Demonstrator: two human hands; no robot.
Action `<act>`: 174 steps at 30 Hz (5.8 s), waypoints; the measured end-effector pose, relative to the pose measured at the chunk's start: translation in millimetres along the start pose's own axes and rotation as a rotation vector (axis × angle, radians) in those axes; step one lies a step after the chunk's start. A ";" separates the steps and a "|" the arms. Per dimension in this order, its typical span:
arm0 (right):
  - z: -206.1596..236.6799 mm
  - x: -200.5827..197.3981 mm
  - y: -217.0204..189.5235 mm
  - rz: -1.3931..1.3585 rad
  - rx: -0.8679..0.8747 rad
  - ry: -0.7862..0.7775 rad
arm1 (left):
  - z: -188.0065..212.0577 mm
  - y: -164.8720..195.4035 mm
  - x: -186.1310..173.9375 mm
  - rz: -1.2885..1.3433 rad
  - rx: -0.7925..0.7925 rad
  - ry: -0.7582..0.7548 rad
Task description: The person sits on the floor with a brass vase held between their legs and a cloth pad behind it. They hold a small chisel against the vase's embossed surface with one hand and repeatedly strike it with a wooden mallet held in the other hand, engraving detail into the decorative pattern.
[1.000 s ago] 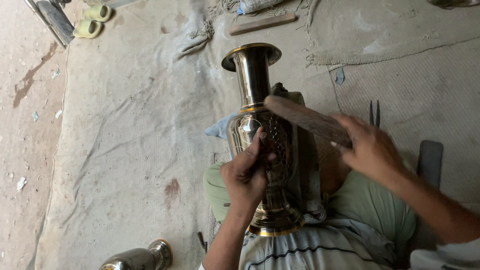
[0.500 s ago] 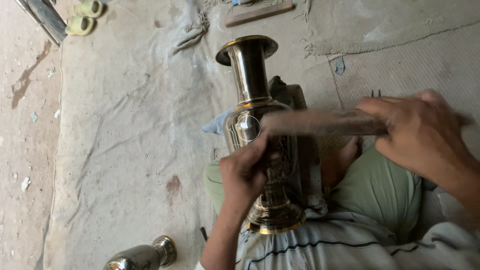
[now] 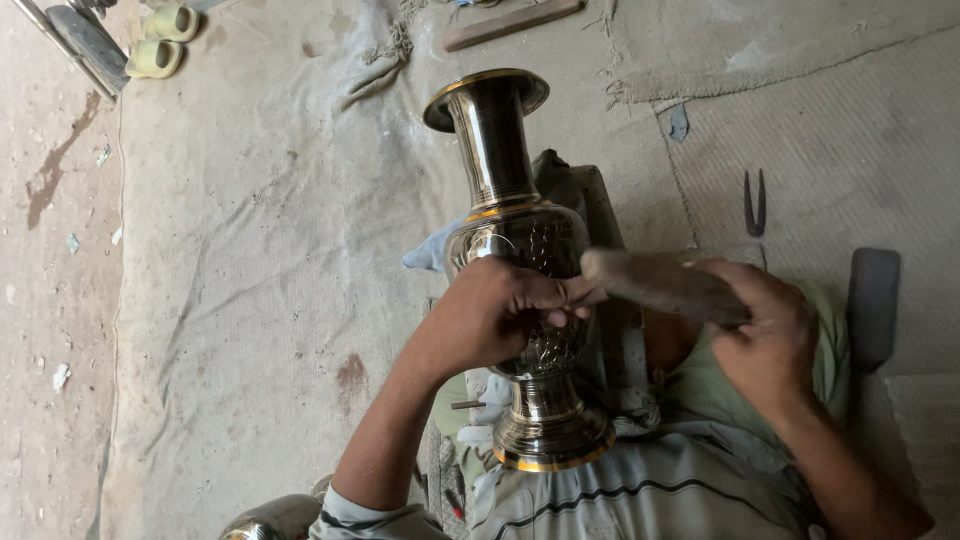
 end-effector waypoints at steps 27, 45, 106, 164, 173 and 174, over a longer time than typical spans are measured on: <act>-97.3 -13.8 -201.3 0.921 -0.699 -0.131 | 92.3 -0.8 1.1 -0.080 -0.168 1.122; -102.2 -43.5 -145.3 0.219 -0.150 -0.302 | 71.8 0.4 -5.4 -0.235 -0.183 0.843; -111.0 -34.1 -138.4 0.424 -0.216 -0.363 | 59.6 -11.6 -18.6 -0.098 -0.149 0.752; -122.9 -28.3 -208.5 0.519 -0.513 -0.278 | 87.0 -10.3 -9.6 -0.162 -0.227 1.170; -123.1 -24.0 -146.4 0.558 -0.134 -0.358 | 65.8 -21.8 -21.1 -0.076 -0.268 0.915; -123.5 -24.0 -123.7 0.359 0.017 -0.373 | 62.1 -22.7 -23.0 -0.076 -0.278 0.865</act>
Point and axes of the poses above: each hand's wrist, its own z-axis away from the middle knuckle, its own x-axis out of the palm, y = z × x, the point moved 10 cm from there along -z, towards the middle knuckle, and after that the axes turned 11 degrees about x, right-handed, at the moved point
